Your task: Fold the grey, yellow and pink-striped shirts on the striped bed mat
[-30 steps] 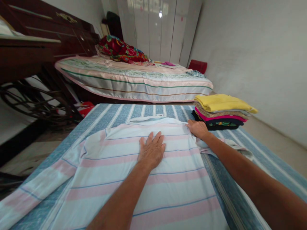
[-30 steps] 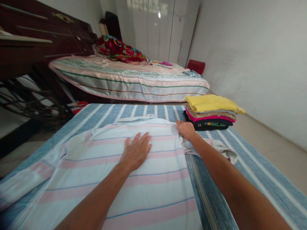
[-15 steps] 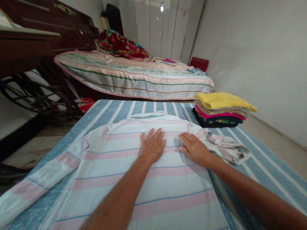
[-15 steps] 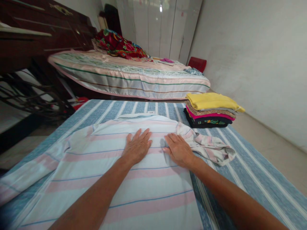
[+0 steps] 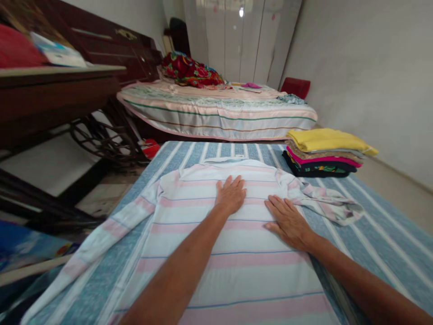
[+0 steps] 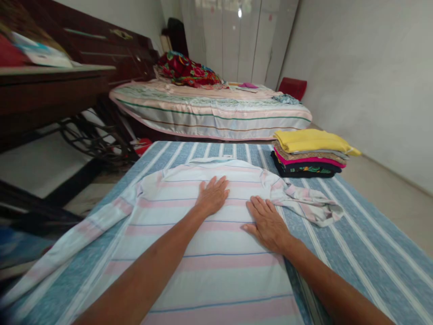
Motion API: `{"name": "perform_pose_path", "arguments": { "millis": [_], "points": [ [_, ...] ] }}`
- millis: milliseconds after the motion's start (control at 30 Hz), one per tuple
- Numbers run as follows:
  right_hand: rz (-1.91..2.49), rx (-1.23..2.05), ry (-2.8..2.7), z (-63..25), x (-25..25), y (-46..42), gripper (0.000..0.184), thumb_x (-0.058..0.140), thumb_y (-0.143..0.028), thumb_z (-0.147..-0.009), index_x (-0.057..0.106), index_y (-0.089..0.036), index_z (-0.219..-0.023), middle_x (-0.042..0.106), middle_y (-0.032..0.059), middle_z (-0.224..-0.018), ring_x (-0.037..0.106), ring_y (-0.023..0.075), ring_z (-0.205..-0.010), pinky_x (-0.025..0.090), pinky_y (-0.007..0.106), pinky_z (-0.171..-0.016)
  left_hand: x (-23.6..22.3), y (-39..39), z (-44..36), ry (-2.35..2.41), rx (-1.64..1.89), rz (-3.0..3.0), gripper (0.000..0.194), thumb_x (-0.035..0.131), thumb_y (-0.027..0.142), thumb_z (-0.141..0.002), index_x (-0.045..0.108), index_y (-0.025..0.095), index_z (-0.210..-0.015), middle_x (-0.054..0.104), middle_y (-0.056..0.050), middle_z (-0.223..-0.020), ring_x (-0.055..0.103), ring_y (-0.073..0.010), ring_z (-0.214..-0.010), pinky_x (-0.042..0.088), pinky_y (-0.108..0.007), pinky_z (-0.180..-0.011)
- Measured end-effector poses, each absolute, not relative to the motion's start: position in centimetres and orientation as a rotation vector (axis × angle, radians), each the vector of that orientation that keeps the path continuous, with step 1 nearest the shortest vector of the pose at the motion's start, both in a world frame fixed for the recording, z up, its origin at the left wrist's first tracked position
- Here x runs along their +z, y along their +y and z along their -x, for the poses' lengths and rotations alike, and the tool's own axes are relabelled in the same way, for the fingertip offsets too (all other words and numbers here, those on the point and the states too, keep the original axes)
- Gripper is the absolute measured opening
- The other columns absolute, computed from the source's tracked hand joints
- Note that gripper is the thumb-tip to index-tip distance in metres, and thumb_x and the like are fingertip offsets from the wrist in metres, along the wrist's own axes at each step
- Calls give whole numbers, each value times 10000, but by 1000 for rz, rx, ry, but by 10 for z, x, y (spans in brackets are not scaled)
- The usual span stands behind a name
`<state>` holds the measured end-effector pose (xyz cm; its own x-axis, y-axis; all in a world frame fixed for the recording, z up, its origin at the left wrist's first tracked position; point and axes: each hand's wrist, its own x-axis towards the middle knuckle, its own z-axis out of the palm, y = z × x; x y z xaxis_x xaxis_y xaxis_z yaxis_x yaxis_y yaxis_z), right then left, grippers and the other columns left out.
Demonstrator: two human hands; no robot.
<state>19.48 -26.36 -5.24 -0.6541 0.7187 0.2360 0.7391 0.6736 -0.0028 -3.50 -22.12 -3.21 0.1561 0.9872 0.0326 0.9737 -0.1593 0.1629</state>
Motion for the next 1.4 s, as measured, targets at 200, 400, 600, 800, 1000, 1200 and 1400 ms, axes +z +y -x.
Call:
{"name": "perform_pose_path", "arguments": {
  "millis": [200,400,600,800,1000,1200,1400],
  "points": [
    [1105,-208,-2607,-197,-65,-269,595,338,-529,-934,443,-106,-1338,407,176,-1403,331,292,-1318,295,504,-1052,-23,-220,36,1975,200,-2278,492,240,417,-928,362,277,-1384,275,25,-1508,251,-255,-1373,255,-578,-1054],
    [1175,-199,-2529,-199,-52,-294,589,319,-503,-940,418,-98,-1357,392,190,-1408,303,306,-1333,284,500,-1063,4,-234,80,2100,252,-2237,510,191,376,-951,365,147,-1372,314,-68,-1493,263,-148,-1369,290,-341,-1084],
    [1213,-180,-2540,-205,-60,-310,647,309,-544,-933,393,-66,-1360,378,221,-1406,276,311,-1344,287,492,-1062,-4,-280,150,2336,120,-2165,474,302,371,-927,460,61,-1249,381,-201,-1425,312,-262,-1342,287,-441,-1059],
    [1282,-131,-2576,-213,-69,-313,683,279,-566,-932,392,-46,-1361,339,235,-1425,240,335,-1354,266,532,-1055,-22,-294,172,2330,33,-2312,522,272,431,-935,419,72,-1283,355,-180,-1443,305,-254,-1340,267,-410,-1065],
    [1349,-69,-2581,-210,-55,-317,661,351,-539,-922,357,-67,-1386,319,225,-1440,223,324,-1362,249,521,-1066,-9,-295,164,2303,21,-2302,520,278,412,-928,396,73,-1304,343,-175,-1454,284,-242,-1354,267,-397,-1066],
    [1251,-61,-2614,-197,-28,-366,704,320,-583,-916,333,-75,-1403,256,209,-1474,150,307,-1386,199,508,-1096,0,-349,130,2209,-27,-2350,576,253,489,-920,389,115,-1336,302,-149,-1484,246,-264,-1375,275,-430,-1066],
    [1295,-2,-2696,-209,-42,-393,736,336,-608,-905,362,-48,-1382,275,218,-1464,190,330,-1371,223,505,-1085,-19,-378,130,2271,-91,-2297,609,257,501,-916,333,127,-1390,263,-144,-1502,216,-294,-1382,250,-520,-1053]
  ]
}}
